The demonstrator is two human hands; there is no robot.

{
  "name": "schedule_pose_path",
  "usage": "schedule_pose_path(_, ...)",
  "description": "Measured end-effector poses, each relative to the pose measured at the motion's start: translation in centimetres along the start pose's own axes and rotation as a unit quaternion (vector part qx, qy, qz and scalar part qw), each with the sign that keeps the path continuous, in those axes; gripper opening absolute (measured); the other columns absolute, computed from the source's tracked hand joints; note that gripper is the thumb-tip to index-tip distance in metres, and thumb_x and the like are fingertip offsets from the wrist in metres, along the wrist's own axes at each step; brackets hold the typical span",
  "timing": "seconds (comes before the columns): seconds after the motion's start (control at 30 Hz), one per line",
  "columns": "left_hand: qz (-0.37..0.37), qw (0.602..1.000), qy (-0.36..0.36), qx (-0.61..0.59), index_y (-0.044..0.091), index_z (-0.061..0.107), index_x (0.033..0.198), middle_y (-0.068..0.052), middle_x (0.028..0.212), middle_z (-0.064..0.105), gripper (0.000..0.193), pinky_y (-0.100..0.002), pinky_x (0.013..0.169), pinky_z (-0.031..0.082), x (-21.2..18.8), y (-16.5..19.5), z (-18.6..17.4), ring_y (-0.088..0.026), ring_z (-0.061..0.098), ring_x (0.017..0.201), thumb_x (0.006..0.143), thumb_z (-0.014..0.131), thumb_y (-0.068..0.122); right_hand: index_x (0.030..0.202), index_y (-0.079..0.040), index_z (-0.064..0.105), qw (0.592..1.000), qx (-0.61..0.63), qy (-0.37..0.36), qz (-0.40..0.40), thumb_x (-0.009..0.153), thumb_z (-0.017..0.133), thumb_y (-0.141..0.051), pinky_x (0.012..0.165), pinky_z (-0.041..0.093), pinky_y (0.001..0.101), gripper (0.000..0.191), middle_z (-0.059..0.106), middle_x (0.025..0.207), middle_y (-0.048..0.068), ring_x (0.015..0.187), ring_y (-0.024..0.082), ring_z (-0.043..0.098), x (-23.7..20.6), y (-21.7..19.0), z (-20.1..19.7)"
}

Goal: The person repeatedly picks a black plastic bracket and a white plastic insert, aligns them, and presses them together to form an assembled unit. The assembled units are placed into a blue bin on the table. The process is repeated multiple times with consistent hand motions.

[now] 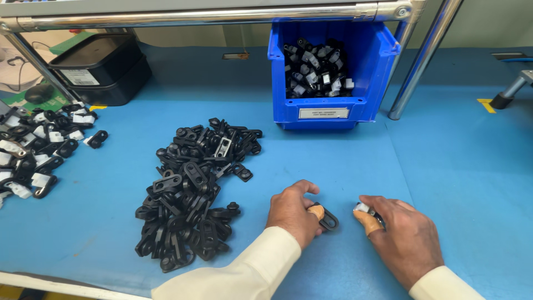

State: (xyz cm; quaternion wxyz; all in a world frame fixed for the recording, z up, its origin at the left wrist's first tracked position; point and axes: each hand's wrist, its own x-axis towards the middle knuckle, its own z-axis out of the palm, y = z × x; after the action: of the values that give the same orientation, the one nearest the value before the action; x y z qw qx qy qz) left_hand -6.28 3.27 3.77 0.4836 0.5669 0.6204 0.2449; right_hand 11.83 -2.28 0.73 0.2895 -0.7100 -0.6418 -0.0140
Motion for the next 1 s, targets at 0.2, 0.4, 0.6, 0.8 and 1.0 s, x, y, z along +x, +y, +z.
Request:
schedule_pose_path(0.2, 0.108, 0.986, 0.058, 0.116, 0.006, 0.072, 0.091, -0.015, 0.1, 0.074, 0.012, -0.041, 0.084, 0.06, 0.0, 0.9, 2.9, -0.03, 0.071, 0.092, 0.082, 0.078, 0.009, 0.117, -0.01, 0.077, 0.927, 0.296, -0.073, 0.218, 0.081, 0.077, -0.007, 0.078, 0.057, 0.0262, 0.035, 0.083, 0.097, 0.005, 0.088, 0.011, 0.074, 1.0, 0.7, -1.0)
schedule_pose_path(0.4, 0.042, 0.977, 0.02, 0.208, 0.01, 0.07, 0.096, -0.01, 0.104, 0.07, 0.018, -0.044, 0.087, 0.059, -1.0, 3.0, 3.6, -0.029, 0.07, 0.099, 0.083, 0.08, 0.017, 0.116, -0.006, 0.078, 0.883, 0.391, -0.082, 0.247, 0.083, 0.076, -0.004, 0.082, 0.058, 0.0254, 0.033, 0.083, 0.1, 0.006, 0.091, 0.011, 0.074, 0.2, 0.2, -0.4)
schedule_pose_path(0.6, 0.001, 0.953, -0.036, 0.302, 0.005, 0.072, 0.098, -0.014, 0.101, 0.073, 0.026, -0.041, 0.082, 0.061, -1.2, 3.8, 2.0, -0.03, 0.074, 0.096, 0.089, 0.08, 0.028, 0.116, -0.012, 0.078, 0.934, 0.289, -0.047, 0.207, 0.084, 0.082, -0.013, 0.081, 0.06, 0.0263, 0.032, 0.083, 0.096, 0.004, 0.088, 0.011, 0.077, -0.5, -1.0, -0.1)
schedule_pose_path(0.8, -0.035, 0.95, -0.125, 0.285, -0.001, 0.073, 0.094, -0.014, 0.08, 0.076, 0.022, -0.036, 0.065, 0.062, -0.8, 4.2, 1.1, -0.022, 0.075, 0.068, 0.094, 0.07, 0.022, 0.117, -0.02, 0.076, 0.966, 0.203, -0.023, 0.158, 0.081, 0.083, -0.013, 0.071, 0.063, 0.0294, 0.037, 0.081, 0.098, 0.004, 0.08, 0.015, 0.08, -1.5, -1.3, 0.1)
schedule_pose_path(1.0, -0.047, 0.971, -0.148, 0.181, 0.002, 0.07, 0.102, -0.014, 0.071, 0.074, 0.023, -0.032, 0.053, 0.06, -1.0, 4.1, 0.4, -0.019, 0.071, 0.054, 0.101, 0.057, 0.021, 0.111, -0.018, 0.077, 0.988, 0.15, 0.034, -0.013, 0.071, 0.079, -0.003, 0.066, 0.062, 0.0302, 0.042, 0.078, 0.107, 0.003, 0.089, 0.017, 0.076, -2.0, -0.7, 0.4)
